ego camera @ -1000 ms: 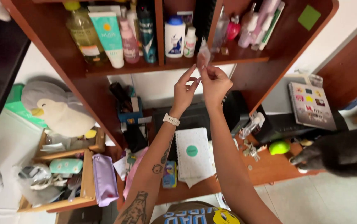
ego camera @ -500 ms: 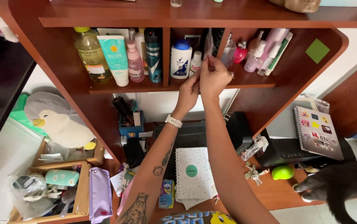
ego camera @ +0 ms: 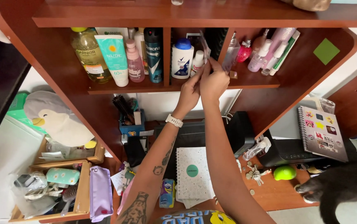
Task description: The person organizes items on a cluttered desk and shelves, moving papers, a stuffed toy, and small objects into drawers and storage areas. They open and close drawers, place items on shelves, and rearrange objects to tidy the space.
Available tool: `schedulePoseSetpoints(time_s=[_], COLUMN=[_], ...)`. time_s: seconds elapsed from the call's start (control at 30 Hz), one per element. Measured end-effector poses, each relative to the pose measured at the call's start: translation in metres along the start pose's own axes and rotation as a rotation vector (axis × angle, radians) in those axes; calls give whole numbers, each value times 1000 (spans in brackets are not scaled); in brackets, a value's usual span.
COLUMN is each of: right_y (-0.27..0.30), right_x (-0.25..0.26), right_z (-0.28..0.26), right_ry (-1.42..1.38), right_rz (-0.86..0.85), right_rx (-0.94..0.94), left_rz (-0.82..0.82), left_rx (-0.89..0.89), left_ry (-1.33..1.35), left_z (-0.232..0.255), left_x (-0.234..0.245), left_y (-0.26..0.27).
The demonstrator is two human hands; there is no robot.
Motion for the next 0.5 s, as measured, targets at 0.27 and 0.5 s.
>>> schedulePoseSetpoints(time_s=[0.27,0.5], right_y=[-2,-9], right_x=[-18,-22], right_z=[6,-13], right_ry=[51,74], right_rz=[56,-140], right_rx=[18,72], left_rz=[95,215], left_rx=[-17,-190], left_ry=[-95,-340], left_z=[-16,10], left_x=[7,20], left_y=[-3,-1])
Point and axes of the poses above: each hand's wrist, its own y-axis away from the middle knuckle, its own x-axis out of the back of the hand, z = x × y, the point moved 6 cm from there along -y, towards the middle knuckle, and after that the axes turned 9 degrees about x, right-handed, at the moved point
